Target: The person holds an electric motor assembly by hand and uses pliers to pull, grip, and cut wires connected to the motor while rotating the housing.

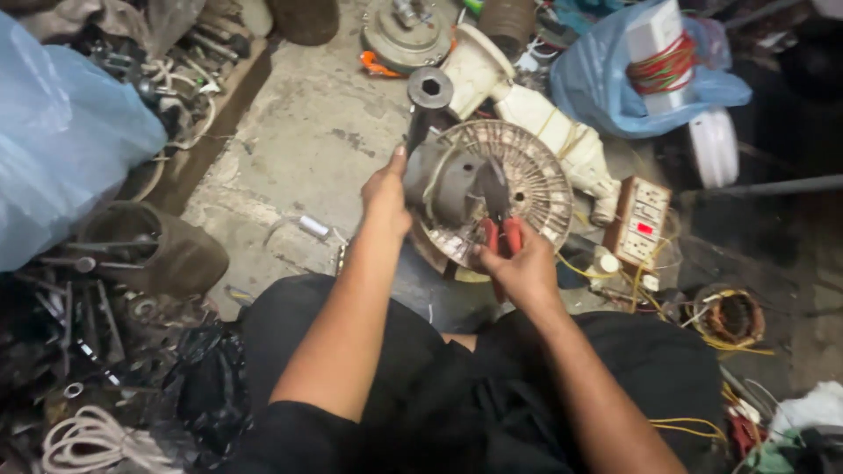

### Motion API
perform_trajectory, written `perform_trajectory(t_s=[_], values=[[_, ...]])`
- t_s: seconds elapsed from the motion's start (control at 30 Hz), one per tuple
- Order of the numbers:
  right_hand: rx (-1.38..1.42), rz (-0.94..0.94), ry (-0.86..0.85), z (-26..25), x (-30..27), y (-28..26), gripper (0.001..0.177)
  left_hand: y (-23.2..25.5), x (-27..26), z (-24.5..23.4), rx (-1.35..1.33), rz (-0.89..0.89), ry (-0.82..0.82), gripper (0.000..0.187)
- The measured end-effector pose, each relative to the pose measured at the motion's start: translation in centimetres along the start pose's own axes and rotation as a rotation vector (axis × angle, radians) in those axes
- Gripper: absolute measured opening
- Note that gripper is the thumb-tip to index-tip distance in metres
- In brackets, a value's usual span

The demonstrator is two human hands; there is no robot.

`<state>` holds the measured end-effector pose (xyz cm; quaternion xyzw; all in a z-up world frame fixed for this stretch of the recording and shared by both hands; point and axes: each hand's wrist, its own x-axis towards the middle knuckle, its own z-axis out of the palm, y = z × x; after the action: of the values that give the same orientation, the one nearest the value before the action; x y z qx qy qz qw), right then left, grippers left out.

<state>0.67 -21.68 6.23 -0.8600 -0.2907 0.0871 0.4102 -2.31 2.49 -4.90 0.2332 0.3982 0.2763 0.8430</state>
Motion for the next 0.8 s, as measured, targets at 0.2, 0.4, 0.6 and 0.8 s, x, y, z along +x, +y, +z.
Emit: perform_trajectory(t_s=[0.2, 0.4, 0.6, 0.8], values=[[0.672, 0.238, 0.075, 0.7, -1.4, 0.1, 0.037, -1.8, 3.7, -2.5, -0.121, 0.047, -0.244, 0.035], [0.818, 0.376, 0.074, 1.4, -2.4, 0.1, 0.031, -0.8, 2.3, -2.8, -0.208, 0.013, -0.404, 0.032], [0.852, 0.39, 0.034, 1.5, -3.3, 1.0, 0.03, -0.6, 1.1, -0.4, -0.075, 0.031, -0.059, 0.044], [0.914, 0.5, 0.069, 1.5, -3.2, 1.2, 0.029, -0.9, 0.5, -0.1, -0.033, 0.022, 0.073, 0.072]])
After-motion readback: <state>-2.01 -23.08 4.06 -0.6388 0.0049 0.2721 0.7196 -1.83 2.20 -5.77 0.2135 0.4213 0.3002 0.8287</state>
